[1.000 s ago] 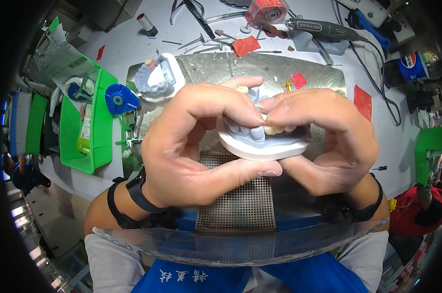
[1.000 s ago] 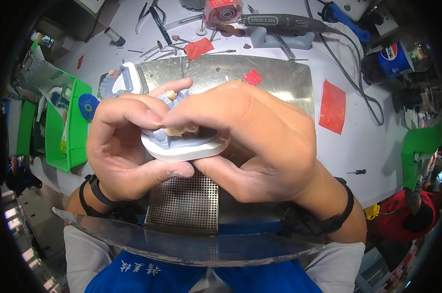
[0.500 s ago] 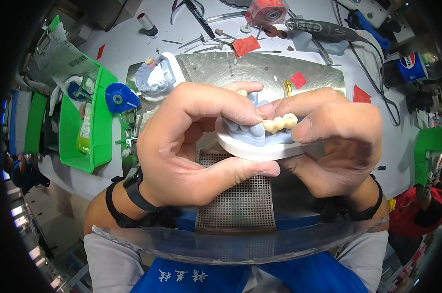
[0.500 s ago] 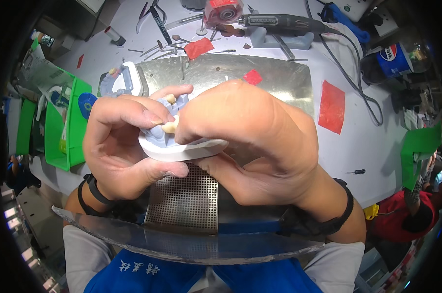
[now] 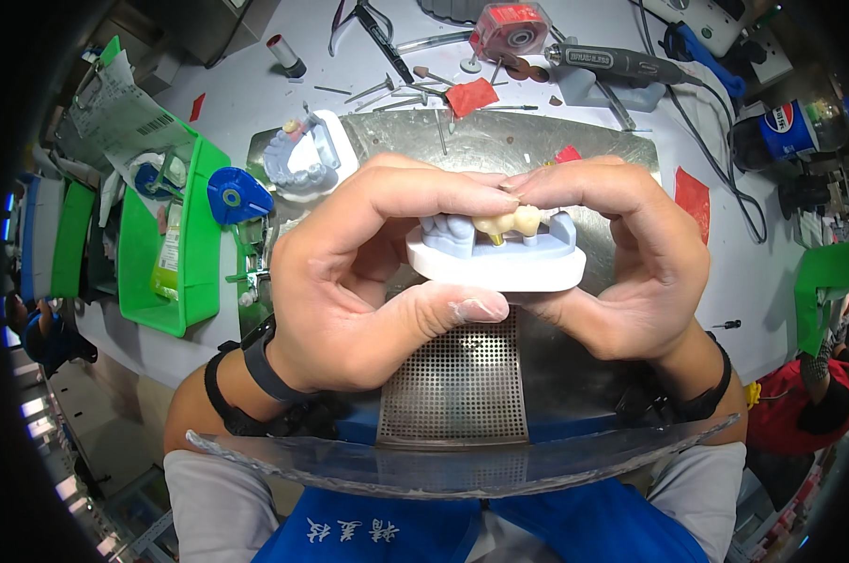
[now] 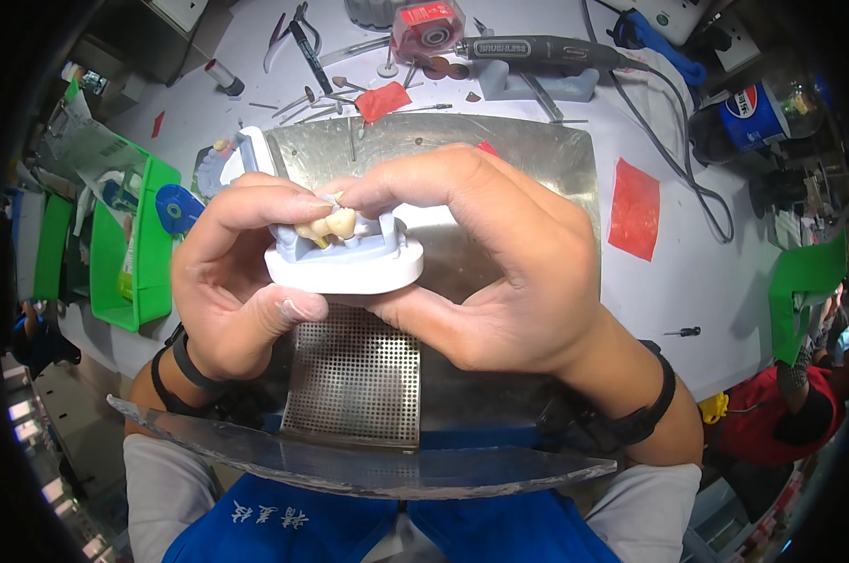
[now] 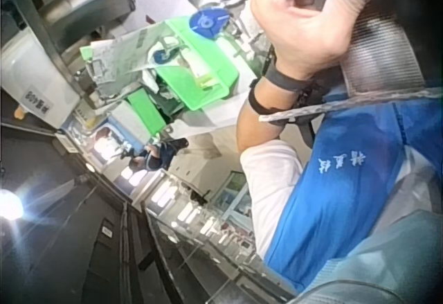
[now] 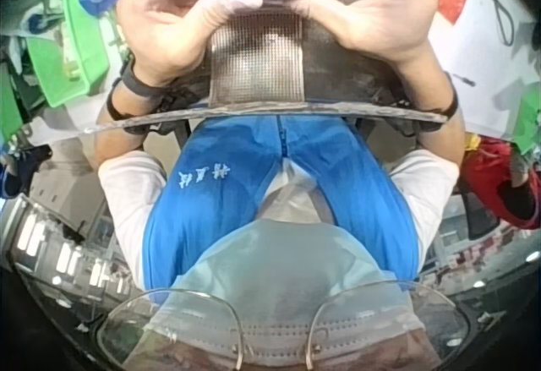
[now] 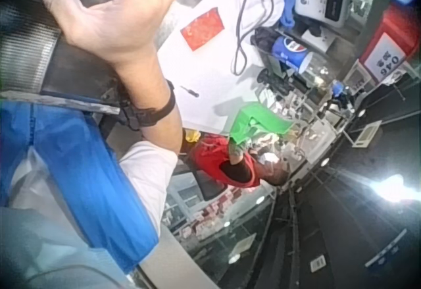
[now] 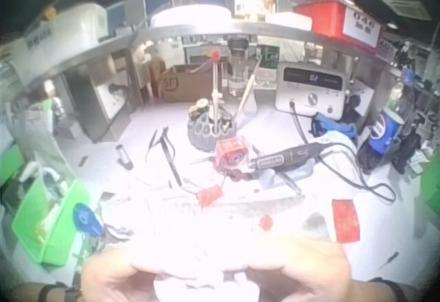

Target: Grinding and shaping a dental crown using a rotary tool and testing its fit on a dental cast model.

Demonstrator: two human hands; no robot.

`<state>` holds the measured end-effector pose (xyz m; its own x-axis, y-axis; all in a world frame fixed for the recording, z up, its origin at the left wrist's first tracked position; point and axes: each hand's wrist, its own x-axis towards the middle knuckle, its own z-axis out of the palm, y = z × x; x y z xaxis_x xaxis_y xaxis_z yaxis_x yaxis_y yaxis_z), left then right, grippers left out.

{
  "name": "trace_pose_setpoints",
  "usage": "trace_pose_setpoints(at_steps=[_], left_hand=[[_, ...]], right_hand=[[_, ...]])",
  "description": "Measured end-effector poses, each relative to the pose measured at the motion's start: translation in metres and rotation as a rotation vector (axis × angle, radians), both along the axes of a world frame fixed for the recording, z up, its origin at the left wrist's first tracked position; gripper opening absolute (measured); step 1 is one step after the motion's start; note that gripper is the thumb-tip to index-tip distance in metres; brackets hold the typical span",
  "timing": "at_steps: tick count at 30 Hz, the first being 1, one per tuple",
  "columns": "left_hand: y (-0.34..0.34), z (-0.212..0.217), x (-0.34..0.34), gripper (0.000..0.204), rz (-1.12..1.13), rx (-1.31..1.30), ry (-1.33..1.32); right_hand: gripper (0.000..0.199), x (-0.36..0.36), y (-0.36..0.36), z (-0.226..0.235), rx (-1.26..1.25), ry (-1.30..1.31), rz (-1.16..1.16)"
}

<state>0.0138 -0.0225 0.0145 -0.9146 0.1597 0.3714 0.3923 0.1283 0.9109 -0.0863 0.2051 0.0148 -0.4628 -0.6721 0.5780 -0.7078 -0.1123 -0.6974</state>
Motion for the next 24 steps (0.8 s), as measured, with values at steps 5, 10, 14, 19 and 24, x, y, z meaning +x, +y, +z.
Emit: trace_pose_setpoints(at_steps=[5,10,14,19,24], left_hand=[[0.008,-0.012,-0.012,0.063,-0.043,0.222,0.041],[-0.001,-0.005,-0.015,0.062,0.134,-0.373,0.411],[-0.004,0.003,-0.011,0.055,0.129,-0.520,0.414],[-0.002,-0.002,-0.014,0.052,0.087,-0.249,0.354],[-0.005,-0.010,-0.024,0.052,-0.146,0.149,0.360]], right_hand=[[0.043,-0.004,-0.001,0.005,0.021,0.164,-0.102],[0.044,-0.004,0.002,0.010,0.079,0.361,-0.200],[0.047,0.000,0.001,0.008,0.099,0.481,-0.227],[0.052,-0.009,-0.002,0.007,-0.005,0.433,-0.210],[0.055,-0.012,0.000,0.006,-0.022,0.249,-0.089]])
